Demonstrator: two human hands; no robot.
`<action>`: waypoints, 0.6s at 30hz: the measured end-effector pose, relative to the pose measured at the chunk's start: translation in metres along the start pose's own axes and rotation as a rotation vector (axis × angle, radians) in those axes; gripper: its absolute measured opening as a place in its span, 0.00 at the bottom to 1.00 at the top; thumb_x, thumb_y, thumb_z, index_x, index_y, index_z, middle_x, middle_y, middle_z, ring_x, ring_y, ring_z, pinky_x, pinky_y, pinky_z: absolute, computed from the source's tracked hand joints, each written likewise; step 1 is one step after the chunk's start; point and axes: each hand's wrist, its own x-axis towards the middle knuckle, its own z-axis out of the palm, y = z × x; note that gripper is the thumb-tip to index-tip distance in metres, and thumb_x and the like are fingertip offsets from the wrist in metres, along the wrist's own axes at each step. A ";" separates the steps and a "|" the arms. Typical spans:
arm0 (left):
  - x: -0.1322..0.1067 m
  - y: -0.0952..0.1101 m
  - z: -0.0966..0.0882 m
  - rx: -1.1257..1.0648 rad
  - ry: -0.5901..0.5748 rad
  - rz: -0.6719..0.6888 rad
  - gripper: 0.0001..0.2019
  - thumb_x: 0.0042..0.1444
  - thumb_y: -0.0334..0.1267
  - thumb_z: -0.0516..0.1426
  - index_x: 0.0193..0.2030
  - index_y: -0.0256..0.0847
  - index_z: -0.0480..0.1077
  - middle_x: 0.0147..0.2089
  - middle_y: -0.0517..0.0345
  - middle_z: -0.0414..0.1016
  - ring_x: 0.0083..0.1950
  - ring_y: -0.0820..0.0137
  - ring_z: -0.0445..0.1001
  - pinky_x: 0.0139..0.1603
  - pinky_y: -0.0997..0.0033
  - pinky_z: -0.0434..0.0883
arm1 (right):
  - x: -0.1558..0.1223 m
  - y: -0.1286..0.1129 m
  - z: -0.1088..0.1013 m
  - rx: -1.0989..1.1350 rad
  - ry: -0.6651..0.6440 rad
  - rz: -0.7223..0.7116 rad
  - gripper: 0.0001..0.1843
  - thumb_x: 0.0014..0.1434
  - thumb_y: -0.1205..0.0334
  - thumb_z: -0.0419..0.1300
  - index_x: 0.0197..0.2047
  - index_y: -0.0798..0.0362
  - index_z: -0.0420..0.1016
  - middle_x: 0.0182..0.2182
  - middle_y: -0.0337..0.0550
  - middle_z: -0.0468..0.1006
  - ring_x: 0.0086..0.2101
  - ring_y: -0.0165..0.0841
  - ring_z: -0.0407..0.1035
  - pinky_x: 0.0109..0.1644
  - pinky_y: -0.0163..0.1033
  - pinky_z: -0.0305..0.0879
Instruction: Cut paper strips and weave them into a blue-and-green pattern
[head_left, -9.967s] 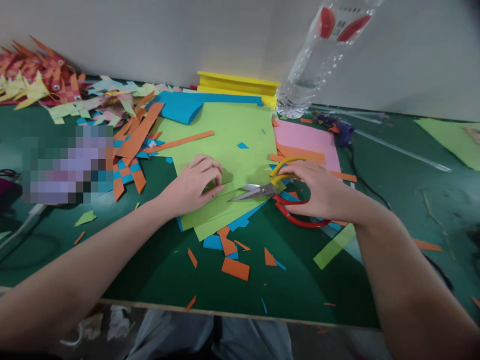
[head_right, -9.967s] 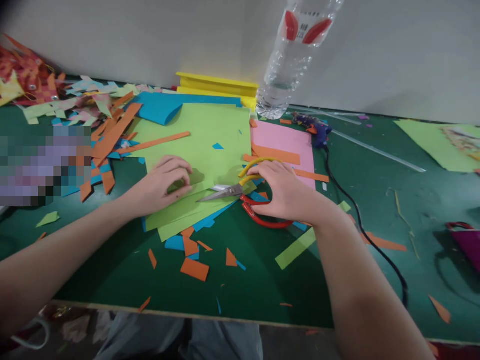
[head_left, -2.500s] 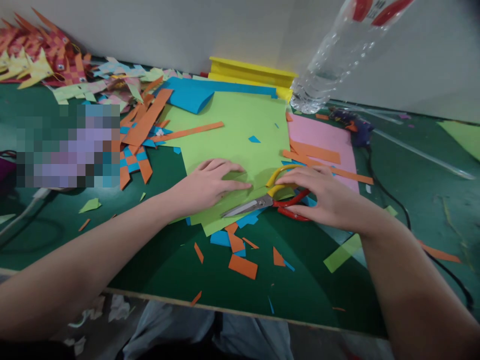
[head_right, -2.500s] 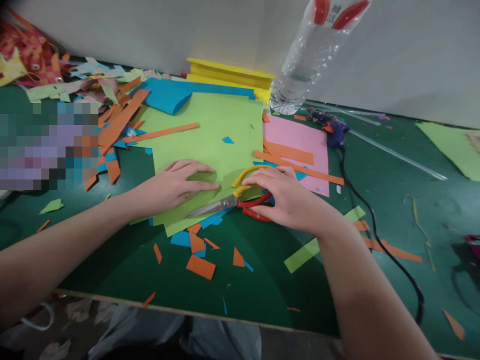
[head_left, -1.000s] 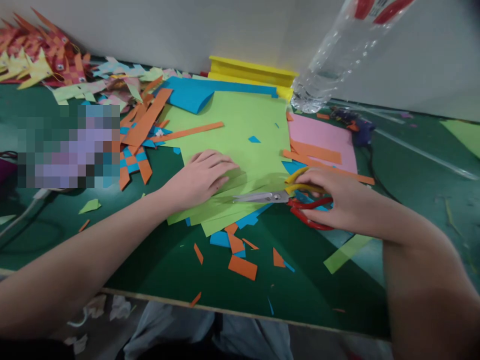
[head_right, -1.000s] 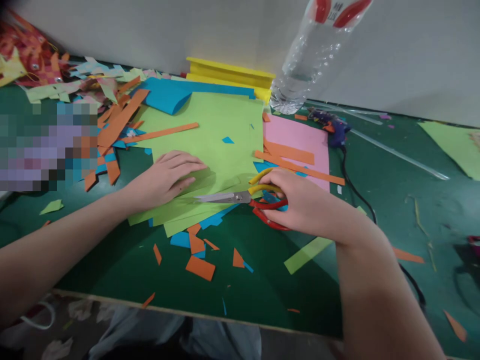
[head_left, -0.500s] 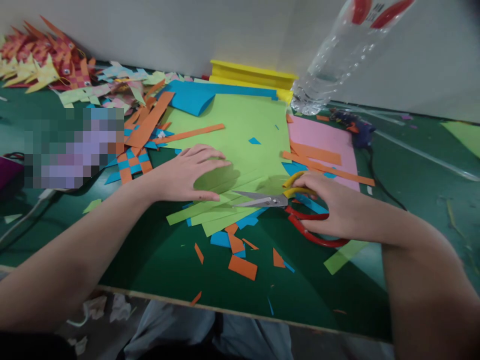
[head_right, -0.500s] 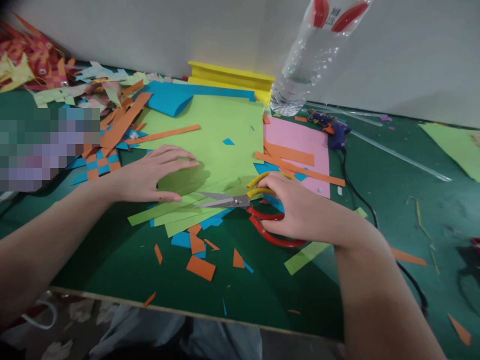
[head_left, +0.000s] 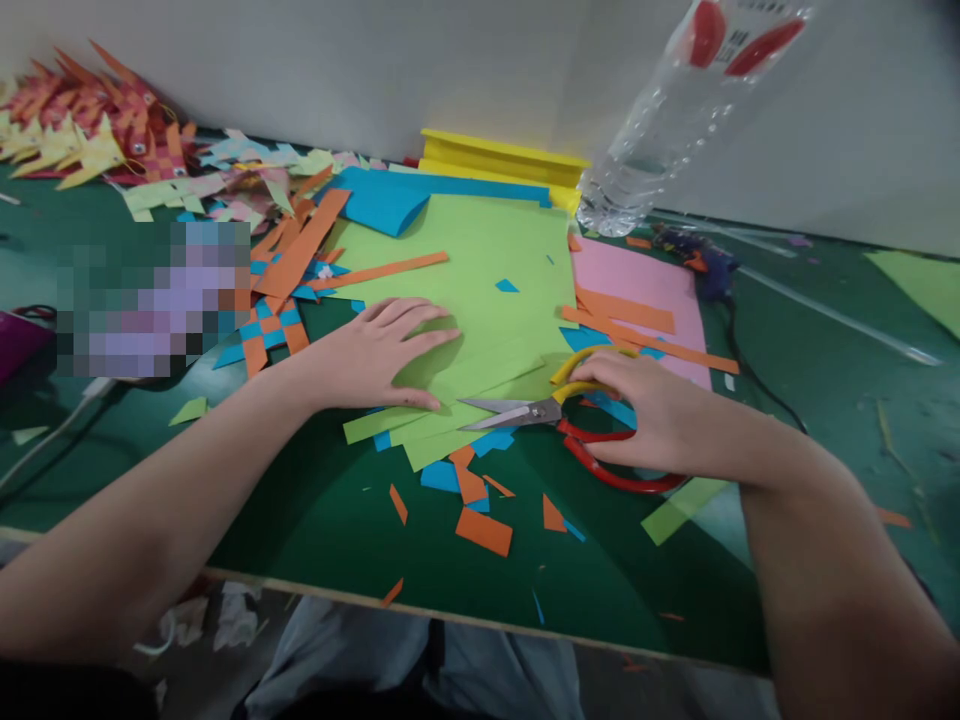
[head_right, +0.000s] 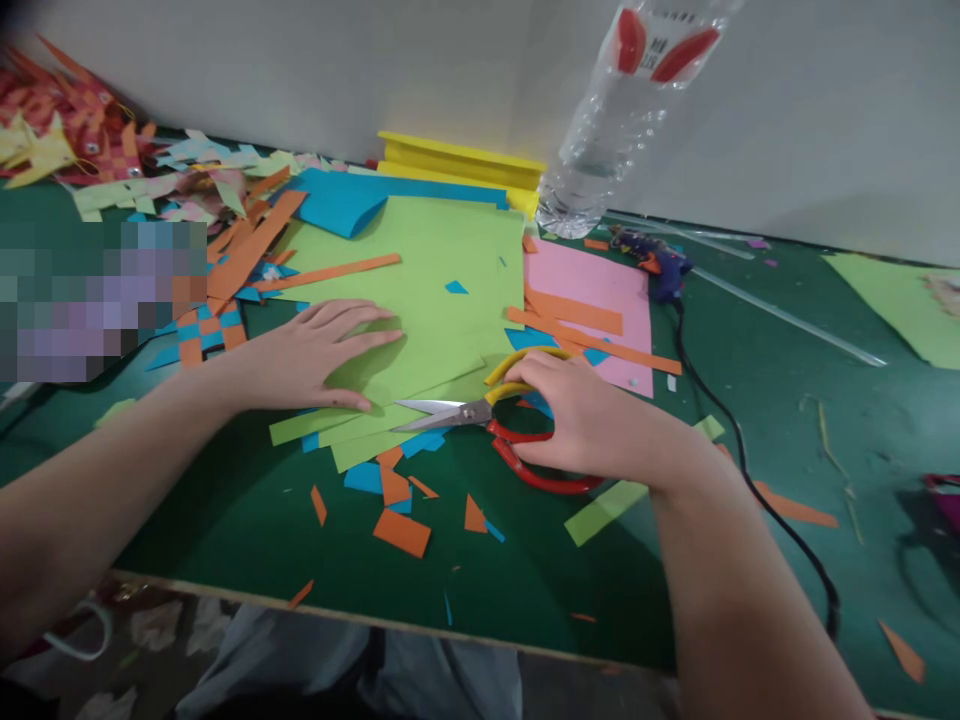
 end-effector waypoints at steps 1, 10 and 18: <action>0.000 0.001 0.000 0.007 0.000 -0.002 0.46 0.60 0.73 0.38 0.75 0.42 0.50 0.76 0.45 0.49 0.76 0.51 0.46 0.74 0.48 0.47 | 0.000 0.000 0.000 0.002 0.003 0.000 0.21 0.52 0.52 0.66 0.49 0.46 0.73 0.46 0.45 0.78 0.44 0.44 0.73 0.47 0.47 0.67; 0.001 0.007 0.001 0.059 0.024 -0.018 0.42 0.64 0.68 0.37 0.75 0.41 0.51 0.76 0.45 0.50 0.76 0.52 0.48 0.74 0.50 0.48 | -0.002 0.000 -0.003 -0.004 0.001 0.022 0.22 0.52 0.50 0.65 0.50 0.45 0.74 0.47 0.45 0.78 0.44 0.44 0.72 0.45 0.47 0.69; 0.001 0.009 0.002 0.049 0.069 0.004 0.38 0.67 0.64 0.42 0.74 0.40 0.53 0.74 0.42 0.53 0.75 0.51 0.50 0.73 0.49 0.49 | -0.002 0.001 -0.003 -0.011 0.015 0.004 0.22 0.52 0.51 0.65 0.50 0.46 0.75 0.48 0.47 0.78 0.45 0.46 0.73 0.47 0.49 0.70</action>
